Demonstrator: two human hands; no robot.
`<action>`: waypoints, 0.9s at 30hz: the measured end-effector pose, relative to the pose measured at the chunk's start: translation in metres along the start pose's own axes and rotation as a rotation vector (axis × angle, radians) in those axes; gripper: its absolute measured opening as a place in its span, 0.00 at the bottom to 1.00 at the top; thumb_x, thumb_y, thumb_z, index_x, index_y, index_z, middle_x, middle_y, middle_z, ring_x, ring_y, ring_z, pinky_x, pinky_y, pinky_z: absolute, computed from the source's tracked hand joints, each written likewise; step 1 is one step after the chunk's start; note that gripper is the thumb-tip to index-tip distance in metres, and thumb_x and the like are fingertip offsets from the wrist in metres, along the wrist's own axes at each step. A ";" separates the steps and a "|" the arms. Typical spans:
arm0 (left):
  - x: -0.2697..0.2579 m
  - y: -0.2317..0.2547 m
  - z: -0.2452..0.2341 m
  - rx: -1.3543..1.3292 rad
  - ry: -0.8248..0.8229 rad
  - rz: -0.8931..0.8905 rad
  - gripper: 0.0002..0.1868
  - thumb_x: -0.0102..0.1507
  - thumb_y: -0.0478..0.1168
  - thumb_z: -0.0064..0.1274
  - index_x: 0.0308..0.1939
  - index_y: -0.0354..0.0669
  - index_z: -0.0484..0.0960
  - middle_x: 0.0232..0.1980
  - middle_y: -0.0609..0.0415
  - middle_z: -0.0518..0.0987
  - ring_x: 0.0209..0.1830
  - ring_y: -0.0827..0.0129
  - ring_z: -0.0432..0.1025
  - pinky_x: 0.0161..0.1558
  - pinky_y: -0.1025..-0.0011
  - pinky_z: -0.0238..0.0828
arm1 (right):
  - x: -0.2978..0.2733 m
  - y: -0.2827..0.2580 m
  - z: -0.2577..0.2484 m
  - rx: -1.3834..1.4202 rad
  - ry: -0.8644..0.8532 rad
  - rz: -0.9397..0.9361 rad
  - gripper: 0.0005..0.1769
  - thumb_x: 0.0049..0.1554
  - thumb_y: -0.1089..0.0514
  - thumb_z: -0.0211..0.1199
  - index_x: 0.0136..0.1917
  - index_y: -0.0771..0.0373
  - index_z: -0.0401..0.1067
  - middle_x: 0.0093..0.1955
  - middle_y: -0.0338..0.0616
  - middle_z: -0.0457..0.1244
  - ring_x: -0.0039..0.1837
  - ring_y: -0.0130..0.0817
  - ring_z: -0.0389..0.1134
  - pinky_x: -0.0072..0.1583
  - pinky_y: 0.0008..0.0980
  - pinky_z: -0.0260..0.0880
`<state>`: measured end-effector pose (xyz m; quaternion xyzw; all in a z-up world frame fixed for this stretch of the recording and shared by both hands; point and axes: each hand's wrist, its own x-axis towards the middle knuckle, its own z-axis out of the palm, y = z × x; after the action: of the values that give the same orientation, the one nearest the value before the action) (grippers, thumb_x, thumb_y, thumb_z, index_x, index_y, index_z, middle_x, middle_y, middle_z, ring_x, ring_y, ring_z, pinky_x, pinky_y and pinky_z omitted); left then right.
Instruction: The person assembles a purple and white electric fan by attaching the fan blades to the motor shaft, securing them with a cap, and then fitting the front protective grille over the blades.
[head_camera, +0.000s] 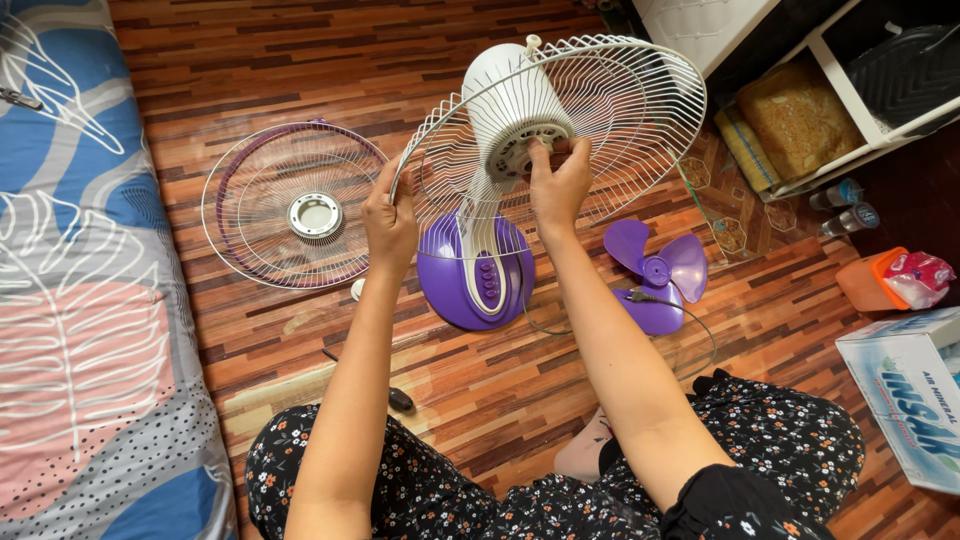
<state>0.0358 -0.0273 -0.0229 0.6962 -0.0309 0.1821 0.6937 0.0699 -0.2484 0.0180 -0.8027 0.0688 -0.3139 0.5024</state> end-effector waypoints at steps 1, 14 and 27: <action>0.001 -0.001 0.001 -0.014 0.009 0.087 0.15 0.75 0.35 0.46 0.65 0.44 0.80 0.43 0.58 0.83 0.35 0.80 0.67 0.36 0.79 0.64 | 0.000 -0.002 0.000 0.061 -0.007 0.044 0.18 0.59 0.53 0.68 0.50 0.64 0.63 0.48 0.47 0.65 0.46 0.32 0.71 0.41 0.30 0.78; 0.001 0.011 -0.007 0.059 -0.013 0.046 0.14 0.75 0.37 0.47 0.62 0.46 0.82 0.28 0.62 0.73 0.23 0.80 0.58 0.27 0.75 0.51 | -0.007 -0.010 -0.002 0.207 -0.107 0.236 0.19 0.59 0.49 0.65 0.52 0.62 0.60 0.52 0.45 0.62 0.51 0.31 0.69 0.44 0.30 0.78; -0.021 0.018 -0.031 0.516 -0.140 0.088 0.11 0.71 0.44 0.51 0.47 0.39 0.80 0.27 0.47 0.83 0.23 0.59 0.79 0.27 0.63 0.71 | 0.025 0.052 -0.134 -0.292 0.303 -0.468 0.31 0.58 0.66 0.68 0.69 0.65 0.56 0.64 0.51 0.51 0.62 0.38 0.58 0.62 0.36 0.64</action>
<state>0.0041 -0.0018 -0.0128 0.8589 -0.0614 0.1653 0.4808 0.0242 -0.3867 0.0244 -0.8046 0.0006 -0.5238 0.2797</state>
